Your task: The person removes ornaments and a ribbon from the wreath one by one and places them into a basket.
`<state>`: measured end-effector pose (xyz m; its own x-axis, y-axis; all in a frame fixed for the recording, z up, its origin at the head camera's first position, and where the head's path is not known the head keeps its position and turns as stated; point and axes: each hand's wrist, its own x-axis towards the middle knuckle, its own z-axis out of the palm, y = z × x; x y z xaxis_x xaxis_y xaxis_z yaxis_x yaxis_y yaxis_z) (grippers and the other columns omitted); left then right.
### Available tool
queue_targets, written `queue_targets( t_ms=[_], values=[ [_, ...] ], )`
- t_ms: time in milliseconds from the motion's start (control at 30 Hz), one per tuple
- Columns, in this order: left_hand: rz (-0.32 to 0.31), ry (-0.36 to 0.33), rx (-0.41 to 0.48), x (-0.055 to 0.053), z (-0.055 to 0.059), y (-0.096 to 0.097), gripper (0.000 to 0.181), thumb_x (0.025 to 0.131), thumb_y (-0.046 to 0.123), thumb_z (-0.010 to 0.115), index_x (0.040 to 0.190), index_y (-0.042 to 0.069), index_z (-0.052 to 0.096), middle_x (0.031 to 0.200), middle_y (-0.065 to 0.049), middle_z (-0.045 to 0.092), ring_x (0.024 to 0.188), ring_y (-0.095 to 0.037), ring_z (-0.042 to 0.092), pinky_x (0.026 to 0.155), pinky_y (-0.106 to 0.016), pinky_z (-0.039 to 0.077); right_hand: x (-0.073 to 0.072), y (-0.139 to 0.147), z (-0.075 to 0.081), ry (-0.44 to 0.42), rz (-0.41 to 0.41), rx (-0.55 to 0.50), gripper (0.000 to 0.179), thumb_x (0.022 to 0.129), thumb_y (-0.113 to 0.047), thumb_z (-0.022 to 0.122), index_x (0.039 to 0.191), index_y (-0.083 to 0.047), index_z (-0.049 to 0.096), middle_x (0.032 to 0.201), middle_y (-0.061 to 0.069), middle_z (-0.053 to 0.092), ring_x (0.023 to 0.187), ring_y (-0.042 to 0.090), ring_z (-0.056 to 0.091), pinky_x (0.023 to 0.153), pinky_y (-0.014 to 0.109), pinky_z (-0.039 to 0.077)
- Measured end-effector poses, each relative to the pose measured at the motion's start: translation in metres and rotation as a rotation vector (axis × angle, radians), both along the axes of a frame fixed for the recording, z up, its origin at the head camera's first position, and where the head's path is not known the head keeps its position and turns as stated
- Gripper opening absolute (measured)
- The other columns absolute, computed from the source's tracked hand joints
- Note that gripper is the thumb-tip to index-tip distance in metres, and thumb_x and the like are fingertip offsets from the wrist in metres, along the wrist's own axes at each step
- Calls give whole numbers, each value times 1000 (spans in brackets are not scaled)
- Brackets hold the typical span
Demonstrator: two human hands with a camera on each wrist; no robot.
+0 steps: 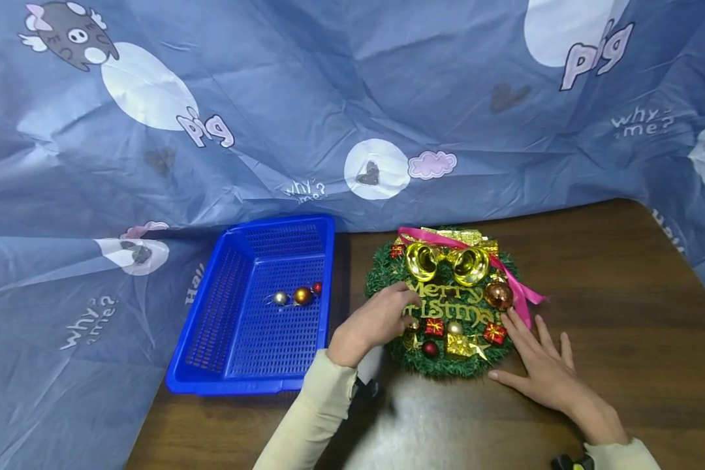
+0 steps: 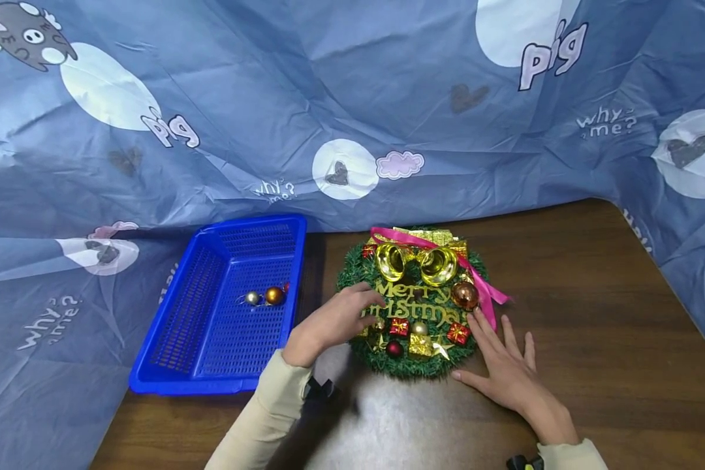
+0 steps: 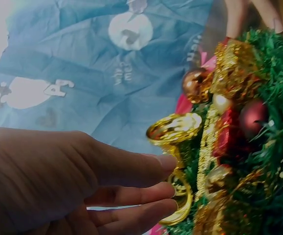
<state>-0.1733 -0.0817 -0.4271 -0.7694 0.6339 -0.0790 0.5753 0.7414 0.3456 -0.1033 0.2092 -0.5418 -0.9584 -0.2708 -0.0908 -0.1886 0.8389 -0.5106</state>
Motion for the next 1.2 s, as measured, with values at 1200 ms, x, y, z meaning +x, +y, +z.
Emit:
queue_targets(
  t_ms=[1200],
  values=[
    [-38,128,-156,4,-24,17,13,83,3,65,92,12,69,91,0,60,80,-10,58,65,-16,49,1,-1,0,6,-5,4,103,80,-68,57,155,-26,1,161,-3,-9,143,48,-7,102,68,-24]
  ],
)
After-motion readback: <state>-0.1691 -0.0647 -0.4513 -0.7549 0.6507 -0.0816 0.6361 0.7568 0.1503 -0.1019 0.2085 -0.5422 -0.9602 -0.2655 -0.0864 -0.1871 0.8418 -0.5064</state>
